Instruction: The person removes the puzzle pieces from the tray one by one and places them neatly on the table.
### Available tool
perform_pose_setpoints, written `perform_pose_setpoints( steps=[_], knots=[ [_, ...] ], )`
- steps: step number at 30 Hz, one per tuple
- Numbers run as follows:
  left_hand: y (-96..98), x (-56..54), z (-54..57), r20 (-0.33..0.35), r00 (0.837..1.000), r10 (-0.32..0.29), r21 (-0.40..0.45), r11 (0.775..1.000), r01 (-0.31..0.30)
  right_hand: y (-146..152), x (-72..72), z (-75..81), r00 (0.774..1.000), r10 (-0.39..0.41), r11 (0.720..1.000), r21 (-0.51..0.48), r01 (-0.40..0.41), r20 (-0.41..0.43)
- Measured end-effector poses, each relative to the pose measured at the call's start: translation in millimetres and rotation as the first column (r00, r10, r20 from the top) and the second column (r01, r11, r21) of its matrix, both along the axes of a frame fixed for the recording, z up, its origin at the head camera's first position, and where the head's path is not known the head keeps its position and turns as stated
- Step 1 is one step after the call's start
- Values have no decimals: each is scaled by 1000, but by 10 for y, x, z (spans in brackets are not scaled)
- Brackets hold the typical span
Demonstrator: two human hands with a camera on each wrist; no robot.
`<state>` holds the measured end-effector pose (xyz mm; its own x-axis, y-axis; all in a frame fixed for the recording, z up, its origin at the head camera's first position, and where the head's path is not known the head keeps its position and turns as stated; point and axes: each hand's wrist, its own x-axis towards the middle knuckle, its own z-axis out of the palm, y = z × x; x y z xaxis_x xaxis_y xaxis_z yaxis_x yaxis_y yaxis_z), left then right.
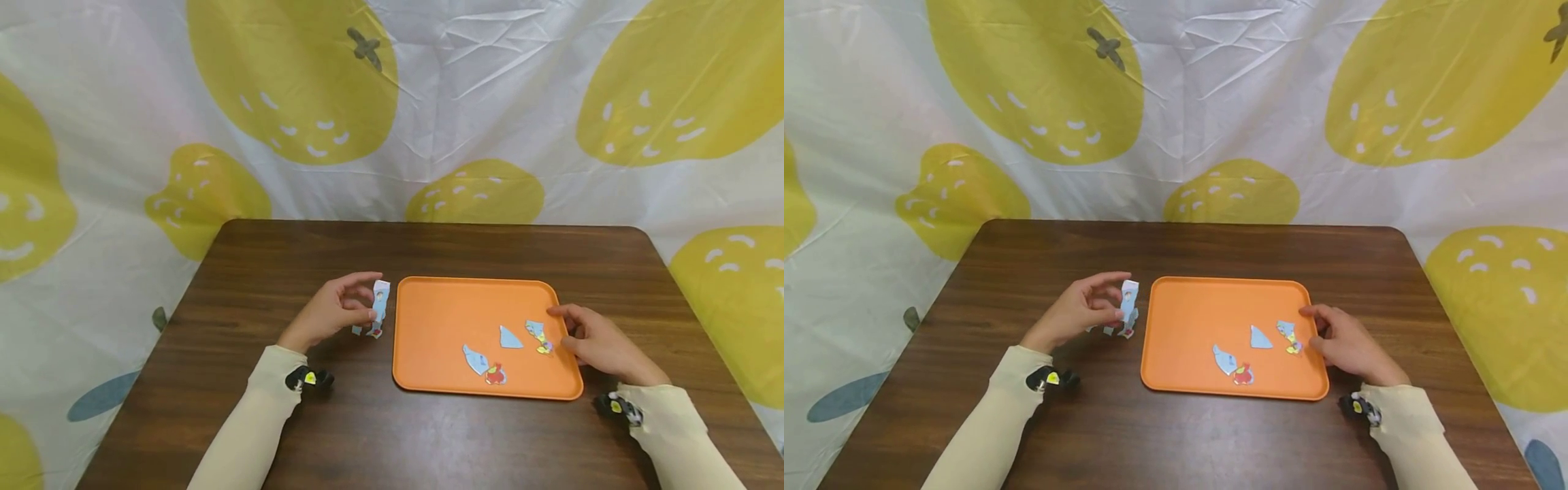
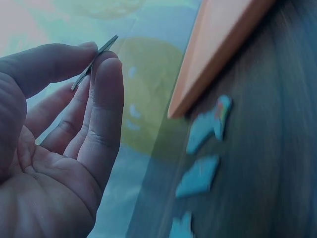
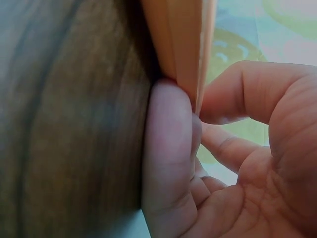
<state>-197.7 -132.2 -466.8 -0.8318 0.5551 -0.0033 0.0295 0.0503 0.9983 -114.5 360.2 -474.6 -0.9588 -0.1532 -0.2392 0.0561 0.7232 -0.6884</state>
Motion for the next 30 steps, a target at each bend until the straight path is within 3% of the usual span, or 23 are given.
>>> perform_pose_setpoints(
  steps=[10, 18, 23, 30],
  knots=[
    [-560, 93, -97, 20, 992, 123, -57, 991, -122, 35, 7, -10, 1000, 3, 999, -53, -2, 8],
    [-904, 76, -179, 9, 984, 177, -159, 972, -173, 55, 6, -24, 1000, 5, 999, -51, -6, -11],
    [-1021, 54, -226, 26, 979, 204, -264, 946, -190, 59, 10, -32, 1000, -2, 998, -63, 2, -1],
    [-1058, 11, -278, -26, 978, 207, -401, 894, -200, 56, 2, -31, 1000, 4, 999, -49, -5, -17]
  ],
)
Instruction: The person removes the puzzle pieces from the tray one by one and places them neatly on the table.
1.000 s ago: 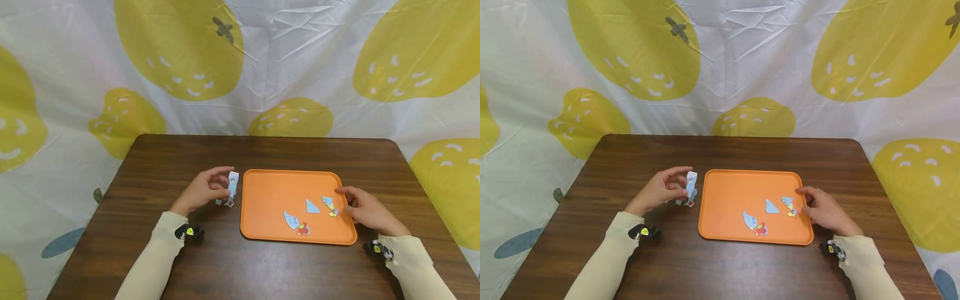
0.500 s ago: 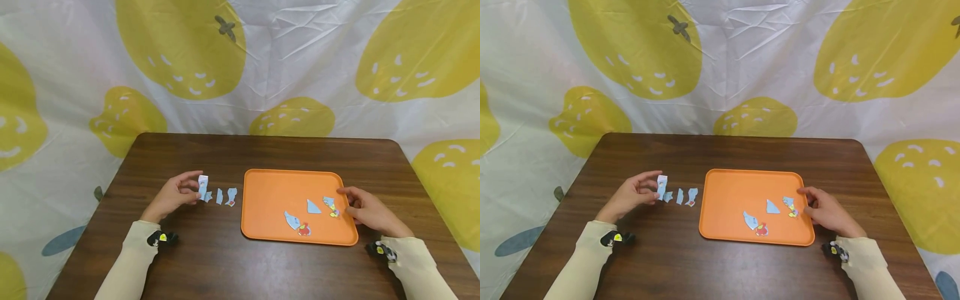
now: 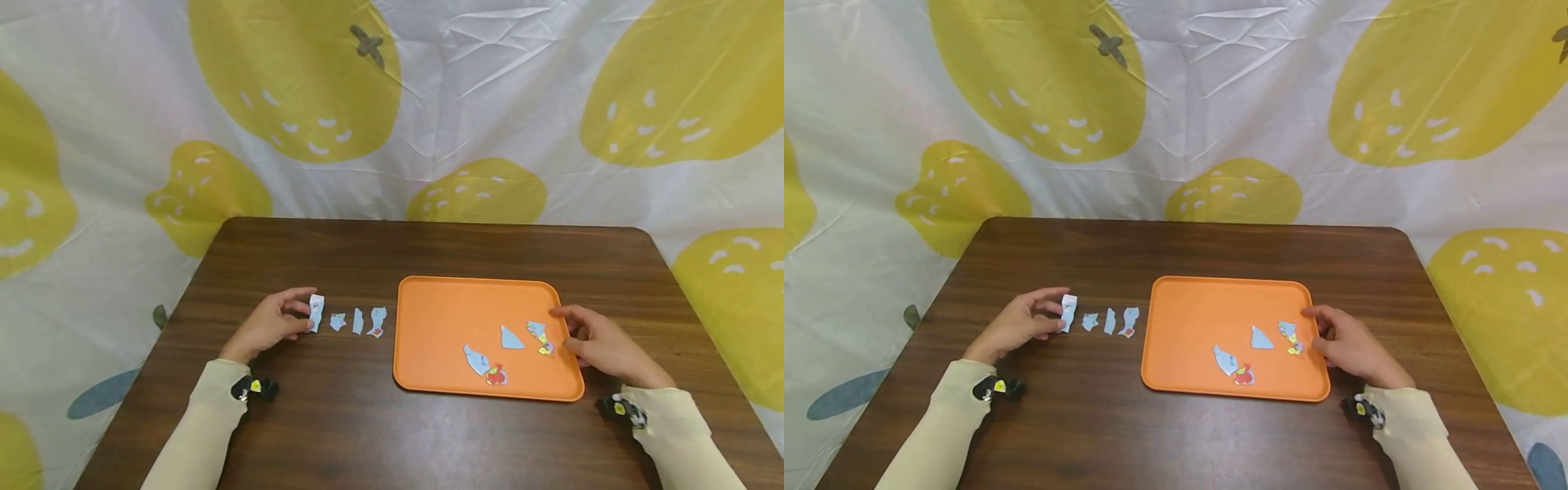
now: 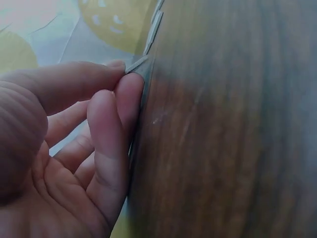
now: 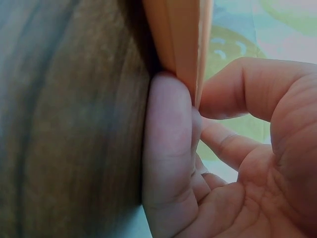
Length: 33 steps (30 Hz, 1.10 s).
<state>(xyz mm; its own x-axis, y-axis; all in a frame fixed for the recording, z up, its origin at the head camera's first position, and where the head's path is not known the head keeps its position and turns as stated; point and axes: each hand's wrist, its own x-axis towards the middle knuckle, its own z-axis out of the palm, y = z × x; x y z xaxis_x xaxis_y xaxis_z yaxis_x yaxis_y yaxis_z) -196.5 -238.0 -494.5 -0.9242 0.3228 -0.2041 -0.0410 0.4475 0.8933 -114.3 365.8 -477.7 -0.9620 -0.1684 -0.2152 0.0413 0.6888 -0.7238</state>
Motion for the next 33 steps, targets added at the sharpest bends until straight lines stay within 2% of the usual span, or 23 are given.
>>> perform_pose_setpoints(
  steps=[6, 10, 16, 22, 27, 33],
  knots=[
    [0, -14, 15, -37, 999, -6, -94, 996, 3, -26, -2, 15, 1000, -1, 1000, 7, 1, -1],
    [-18, 3, 19, -30, 999, 11, -104, 995, -14, -48, 2, 24, 1000, -2, 1000, 15, 2, 9],
    [-34, 40, 27, -19, 1000, 18, 11, 1000, -18, -65, 21, 54, 1000, -4, 1000, 2, 4, 16],
    [48, 51, 79, -29, 1000, 5, 133, 991, -1, -60, 31, 55, 1000, -5, 1000, 6, 5, 9],
    [169, 65, 160, -80, 997, -3, 163, 987, 16, -54, 30, 44, 1000, -5, 1000, 12, 5, 11],
    [355, 68, 246, -162, 986, -31, 175, 983, 59, -39, 17, 51, 1000, 0, 1000, 15, 0, 1]
  ],
)
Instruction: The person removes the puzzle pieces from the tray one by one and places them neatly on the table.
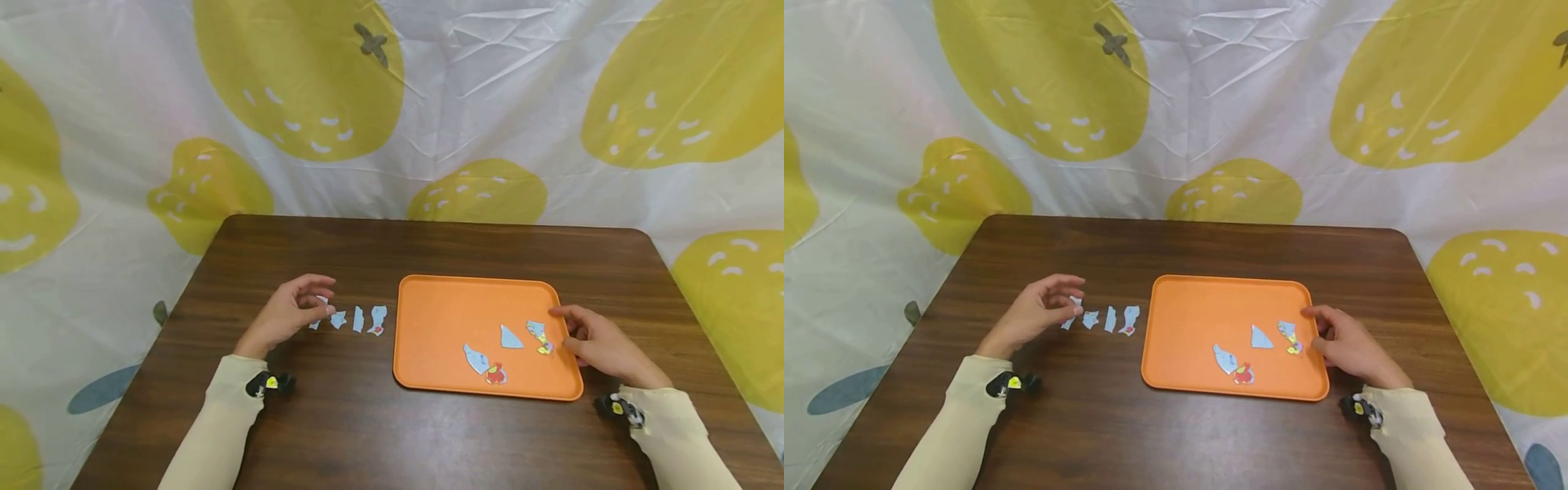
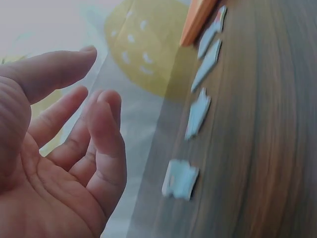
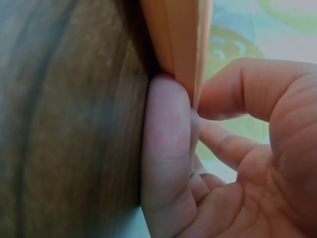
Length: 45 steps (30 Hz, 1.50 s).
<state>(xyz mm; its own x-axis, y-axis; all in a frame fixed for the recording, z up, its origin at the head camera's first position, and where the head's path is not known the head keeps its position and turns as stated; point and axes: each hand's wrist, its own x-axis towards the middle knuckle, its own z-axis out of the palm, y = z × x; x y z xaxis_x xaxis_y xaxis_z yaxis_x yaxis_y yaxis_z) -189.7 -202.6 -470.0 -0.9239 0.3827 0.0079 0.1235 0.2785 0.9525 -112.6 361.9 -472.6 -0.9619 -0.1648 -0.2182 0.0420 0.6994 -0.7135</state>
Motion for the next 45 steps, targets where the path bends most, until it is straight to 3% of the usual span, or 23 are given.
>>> perform_pose_setpoints(
  steps=[9, 20, 28, 35, 45],
  knots=[
    [321, 19, 45, -36, 998, -45, -15, 999, 44, -2, -13, 12, 1000, 6, 1000, 5, -6, -1],
    [829, 13, 30, -20, 987, -158, 19, 987, 158, -9, 15, 20, 1000, 1, 1000, 15, -1, -1],
    [1217, 24, 69, -30, 958, -284, 5, 959, 284, -21, 29, 41, 1000, 2, 999, 34, -2, -12],
    [1483, 30, 49, -10, 938, -346, 7, 938, 346, -36, 13, 34, 1000, -6, 1000, 30, 6, -3],
    [1821, 123, -10, 81, 899, -431, 7, 902, 432, -49, -10, 15, 1000, -6, 999, 35, 6, -7]
  ],
)
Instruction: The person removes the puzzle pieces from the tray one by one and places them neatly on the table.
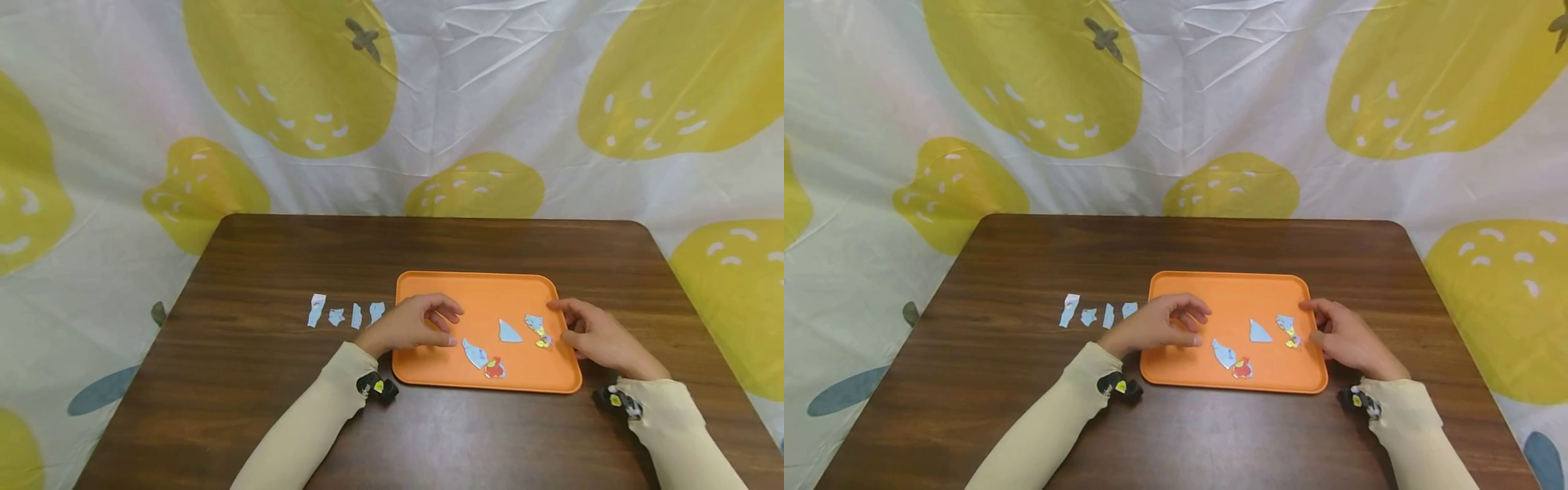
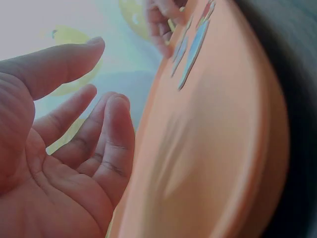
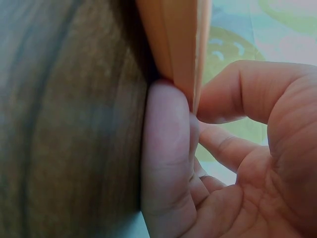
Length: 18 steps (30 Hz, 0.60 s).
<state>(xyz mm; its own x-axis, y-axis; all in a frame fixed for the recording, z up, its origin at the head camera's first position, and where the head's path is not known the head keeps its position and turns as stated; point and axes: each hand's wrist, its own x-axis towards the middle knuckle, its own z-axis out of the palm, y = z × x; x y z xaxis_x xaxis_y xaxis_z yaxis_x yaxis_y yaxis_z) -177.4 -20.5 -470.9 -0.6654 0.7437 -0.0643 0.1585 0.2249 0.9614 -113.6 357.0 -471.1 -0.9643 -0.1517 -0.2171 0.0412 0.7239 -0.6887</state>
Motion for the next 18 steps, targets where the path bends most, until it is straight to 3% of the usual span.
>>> perform_pose_setpoints(
  steps=[13, 18],
  knots=[
    [273, 59, -105, -8, 991, -132, -70, 989, 131, 11, 9, -7, 1000, -4, 1000, -19, 4, -9],
    [304, 37, -171, -52, 989, -138, -81, 988, 133, 16, -3, -18, 1000, -5, 1000, -15, 5, -3]
  ],
)
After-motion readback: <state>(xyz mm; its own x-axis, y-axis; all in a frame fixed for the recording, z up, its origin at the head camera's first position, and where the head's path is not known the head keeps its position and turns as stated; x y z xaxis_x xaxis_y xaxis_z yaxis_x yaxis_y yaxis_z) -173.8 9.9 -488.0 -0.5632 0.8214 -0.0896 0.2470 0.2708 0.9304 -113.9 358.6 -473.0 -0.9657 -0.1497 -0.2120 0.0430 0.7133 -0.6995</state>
